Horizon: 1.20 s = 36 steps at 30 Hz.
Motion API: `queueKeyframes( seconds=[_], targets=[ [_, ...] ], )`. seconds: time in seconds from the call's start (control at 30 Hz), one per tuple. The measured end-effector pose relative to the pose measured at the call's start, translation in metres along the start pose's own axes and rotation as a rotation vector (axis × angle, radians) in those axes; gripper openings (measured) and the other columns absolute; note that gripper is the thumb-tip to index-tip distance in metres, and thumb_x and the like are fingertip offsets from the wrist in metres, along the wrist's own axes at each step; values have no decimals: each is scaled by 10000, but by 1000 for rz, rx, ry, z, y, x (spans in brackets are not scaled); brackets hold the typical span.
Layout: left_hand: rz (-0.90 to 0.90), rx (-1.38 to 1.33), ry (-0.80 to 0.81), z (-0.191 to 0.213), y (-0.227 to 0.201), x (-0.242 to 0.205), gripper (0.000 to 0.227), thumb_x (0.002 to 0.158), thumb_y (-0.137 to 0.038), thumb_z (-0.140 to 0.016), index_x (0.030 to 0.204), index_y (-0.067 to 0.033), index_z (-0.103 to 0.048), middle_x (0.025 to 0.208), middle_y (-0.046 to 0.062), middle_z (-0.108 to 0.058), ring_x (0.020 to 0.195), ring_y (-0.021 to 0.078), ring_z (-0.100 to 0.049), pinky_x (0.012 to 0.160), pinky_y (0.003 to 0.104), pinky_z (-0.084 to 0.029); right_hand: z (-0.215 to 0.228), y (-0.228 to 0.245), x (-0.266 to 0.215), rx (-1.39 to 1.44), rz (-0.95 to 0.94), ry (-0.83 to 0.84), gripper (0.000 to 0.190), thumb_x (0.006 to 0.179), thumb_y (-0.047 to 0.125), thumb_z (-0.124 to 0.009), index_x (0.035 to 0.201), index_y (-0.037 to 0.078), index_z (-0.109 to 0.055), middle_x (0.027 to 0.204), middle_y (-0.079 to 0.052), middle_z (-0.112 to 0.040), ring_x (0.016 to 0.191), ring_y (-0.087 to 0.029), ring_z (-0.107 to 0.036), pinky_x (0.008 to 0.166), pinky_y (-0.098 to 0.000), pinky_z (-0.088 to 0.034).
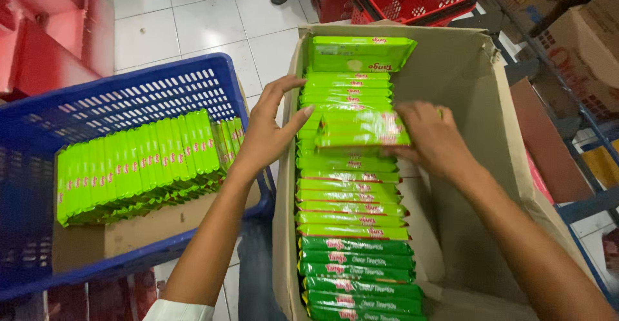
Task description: The person transfers green Tango snack packs from a blue plastic basket into a cardboard box. They pick up stacks of packs and place them into the box, arranging them neatly in rows.
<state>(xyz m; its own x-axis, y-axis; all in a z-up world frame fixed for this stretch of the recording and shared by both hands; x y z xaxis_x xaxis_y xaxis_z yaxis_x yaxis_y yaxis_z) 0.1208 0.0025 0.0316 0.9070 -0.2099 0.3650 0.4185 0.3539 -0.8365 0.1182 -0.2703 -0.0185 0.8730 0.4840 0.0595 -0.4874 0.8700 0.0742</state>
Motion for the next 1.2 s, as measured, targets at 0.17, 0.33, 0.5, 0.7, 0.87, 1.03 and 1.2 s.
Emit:
queueKeyframes(
  seconds=[0.17,0.33,0.5,0.7,0.87,1.03,1.2],
  targets=[
    [32,6,24,-8,20,28,538,991,-284,-720,1461,-146,-498,1475,198,-467,1401,469,-473,1141,685,-355,18,-19,73,13,11,-111,836,823,423,-810,1498,52,-484,1294,-187,-585,1286,-360,-535,1060,-618,-368],
    [49,207,110,-26,39,58,727,887,-198,-790,1518,-110,-440,1508,238,-443,1413,520,-420,1121,708,-346,-1,-44,131,-45,10,-105,875,772,425,-836,1505,120,-466,1343,-138,-537,1355,-347,-436,1038,-644,-386],
    [-91,513,74,-42,61,81,798,788,-250,-836,1476,-126,-451,1519,152,-486,1370,365,-481,1103,489,-410,-3,-50,144,-17,44,-159,861,797,586,-790,1434,85,-500,1355,-183,-478,1248,-416,-408,886,-635,-417],
    [-65,963,163,-74,87,106,1011,727,-392,-874,1567,-195,-347,1619,67,-371,1464,373,-331,1098,636,-327,-15,-50,137,-9,-12,-203,933,798,579,-808,1538,174,-410,1613,-140,-284,1480,-441,-167,927,-726,-416],
    [-32,1158,241,-93,113,112,1059,761,-501,-802,1622,-261,-234,1676,21,-300,1532,385,-183,1129,757,-185,-24,-52,135,54,-53,-106,1016,817,646,-718,1639,212,-309,1726,-74,-142,1541,-418,-3,1039,-807,-283],
    [-186,1188,94,-85,89,104,922,735,-368,-822,1553,-224,-422,1438,16,-564,1451,370,-395,1137,746,-196,-4,-34,123,-147,115,-305,830,874,655,-698,1482,129,-488,1293,-168,-556,1139,-410,-525,941,-556,-413],
    [-215,1134,137,-81,80,100,891,763,-462,-807,1541,-224,-444,1420,46,-554,1443,395,-381,1126,770,-183,-2,-40,122,-30,74,-188,858,825,666,-712,1444,105,-519,1411,-177,-467,1272,-435,-404,876,-660,-470]
  ],
)
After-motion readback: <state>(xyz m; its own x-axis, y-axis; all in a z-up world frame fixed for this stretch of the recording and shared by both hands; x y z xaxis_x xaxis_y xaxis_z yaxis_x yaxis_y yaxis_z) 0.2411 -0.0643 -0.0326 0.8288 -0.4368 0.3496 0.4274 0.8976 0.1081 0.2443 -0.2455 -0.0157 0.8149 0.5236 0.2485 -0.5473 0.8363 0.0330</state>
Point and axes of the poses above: each hand's wrist, its own x-axis towards the middle knuckle, its own z-axis out of the back of the hand, y = z × x, the point moved 9 cm from there along x, towards the middle knuckle
